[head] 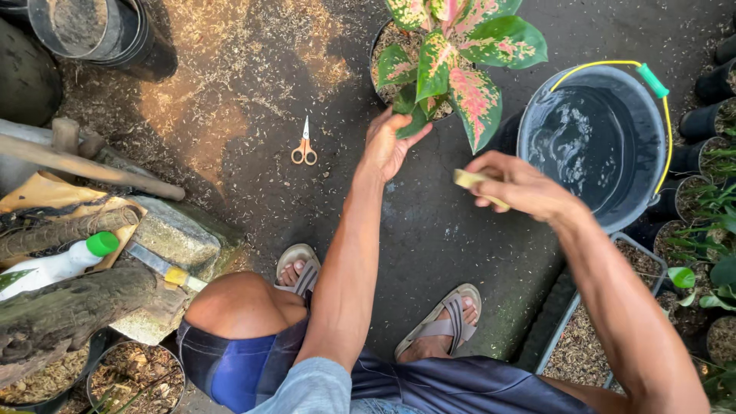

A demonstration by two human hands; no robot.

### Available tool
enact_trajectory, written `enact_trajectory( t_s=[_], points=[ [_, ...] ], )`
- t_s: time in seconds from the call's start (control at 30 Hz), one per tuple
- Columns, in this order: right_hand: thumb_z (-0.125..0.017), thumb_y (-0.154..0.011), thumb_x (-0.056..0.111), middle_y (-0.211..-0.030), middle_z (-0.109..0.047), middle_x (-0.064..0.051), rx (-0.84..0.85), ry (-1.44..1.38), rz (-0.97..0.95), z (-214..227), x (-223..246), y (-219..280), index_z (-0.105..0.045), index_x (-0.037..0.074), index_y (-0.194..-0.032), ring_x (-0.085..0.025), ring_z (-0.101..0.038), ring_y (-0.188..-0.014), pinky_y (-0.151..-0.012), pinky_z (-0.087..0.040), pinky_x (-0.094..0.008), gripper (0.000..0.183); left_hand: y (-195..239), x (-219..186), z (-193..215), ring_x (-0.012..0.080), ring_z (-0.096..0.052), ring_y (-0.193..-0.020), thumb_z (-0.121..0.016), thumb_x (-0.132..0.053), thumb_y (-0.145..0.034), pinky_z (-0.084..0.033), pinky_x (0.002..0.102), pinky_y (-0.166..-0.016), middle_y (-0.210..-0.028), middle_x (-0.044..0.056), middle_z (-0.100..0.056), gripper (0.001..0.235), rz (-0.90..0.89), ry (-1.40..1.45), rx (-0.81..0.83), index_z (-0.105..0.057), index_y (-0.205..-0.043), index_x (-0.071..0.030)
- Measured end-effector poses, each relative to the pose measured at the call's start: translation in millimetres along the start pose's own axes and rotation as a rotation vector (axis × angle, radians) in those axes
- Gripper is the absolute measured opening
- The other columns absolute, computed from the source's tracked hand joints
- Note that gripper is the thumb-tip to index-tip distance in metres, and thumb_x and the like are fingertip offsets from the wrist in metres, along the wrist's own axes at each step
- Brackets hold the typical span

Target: The person wipes the leaves of a potted Aglaonema plant with a wet sponge, repeatedly dipping the sponge into a bucket of water. The person also uses scissors to trim a leaf and moves the plant to a different location among other potted plants.

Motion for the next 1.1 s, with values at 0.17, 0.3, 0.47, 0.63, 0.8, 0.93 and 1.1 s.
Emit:
enact_trajectory(
  t_s=[0.17, 0.3, 0.47, 0.63, 0.8, 0.93, 1.1],
  points=[
    [-0.062, -0.097, 0.015, -0.101, -0.071, -0.007, -0.236, -0.17, 0.13, -31, 34, -18, -0.07, 0.004, -0.126, -0.013, -0.067, -0.081, -0.067, -0.055, -0.031, 0.032, -3, 9, 13, 0.0329, -0.062, -0.122, -0.047, 0.008, -0.092, -0.051, 0.052, -0.11, -0.135, 0.02, -0.06, 0.052, -0.006, 0.033, 0.003, -0.05, -0.144, 0.003],
    [-0.069, -0.1, 0.016, -0.108, -0.07, -0.013, -0.529, 0.341, 0.498, -33, 74, -27, -0.071, 0.006, -0.13, -0.024, -0.067, -0.09, -0.078, -0.054, -0.038, 0.031, -5, 17, 15, 0.0337, -0.062, -0.121, -0.044, 0.012, -0.089, -0.05, 0.051, -0.11, -0.135, 0.021, -0.06, 0.059, -0.039, 0.067, 0.051, -0.048, -0.147, 0.002],
    [-0.072, -0.098, 0.014, -0.108, -0.07, -0.018, -0.773, 0.699, 0.7, -39, 93, -57, -0.073, 0.009, -0.129, -0.039, -0.065, -0.103, -0.09, -0.052, -0.047, 0.032, -6, 22, 15, 0.0292, -0.062, -0.121, -0.044, 0.015, -0.086, -0.05, 0.049, -0.111, -0.136, 0.017, -0.06, 0.065, -0.042, 0.128, 0.036, -0.048, -0.149, 0.0],
    [-0.072, -0.096, 0.014, -0.113, -0.066, -0.026, -0.85, 0.442, 0.586, -16, 85, -100, -0.061, -0.002, -0.128, -0.046, -0.063, -0.102, -0.088, -0.05, -0.051, 0.037, -4, 25, 16, 0.0281, -0.062, -0.121, -0.044, 0.014, -0.086, -0.049, 0.048, -0.111, -0.137, 0.017, -0.06, 0.067, -0.033, 0.113, 0.046, -0.047, -0.151, -0.001],
    [-0.069, -0.099, 0.014, -0.113, -0.07, -0.022, -0.658, 0.447, 0.608, -15, 85, -101, -0.067, 0.002, -0.124, -0.042, -0.067, -0.106, -0.091, -0.051, -0.049, 0.028, -2, 21, 16, 0.0299, -0.063, -0.121, -0.043, 0.015, -0.084, -0.05, 0.048, -0.111, -0.137, 0.018, -0.058, 0.07, -0.023, 0.1, 0.005, -0.045, -0.152, -0.002],
    [-0.063, -0.106, 0.011, -0.117, -0.074, -0.018, -0.715, 0.433, 0.655, -11, 91, -89, -0.067, 0.005, -0.128, -0.037, -0.07, -0.108, -0.093, -0.054, -0.046, 0.023, 1, 23, 17, 0.0258, -0.063, -0.124, -0.042, 0.016, -0.08, -0.05, 0.043, -0.112, -0.14, 0.015, -0.058, 0.075, -0.027, 0.058, 0.02, -0.042, -0.153, -0.003],
    [-0.074, -0.095, 0.014, -0.101, -0.07, -0.025, -0.687, 0.806, 0.629, -30, 96, -97, -0.073, 0.007, -0.117, -0.043, -0.067, -0.089, -0.078, -0.054, -0.05, 0.023, -5, 29, 19, 0.0262, -0.061, -0.116, -0.043, 0.015, -0.083, -0.05, 0.045, -0.108, -0.133, 0.016, -0.056, 0.076, -0.044, 0.073, 0.003, -0.043, -0.157, 0.001]
  ],
)
Point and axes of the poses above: each hand's wrist, its own y-axis away from the middle knuckle, its own z-axis out of the back of the hand, x = y × z, the point moved 7 cm from there along -y, towards the middle knuckle
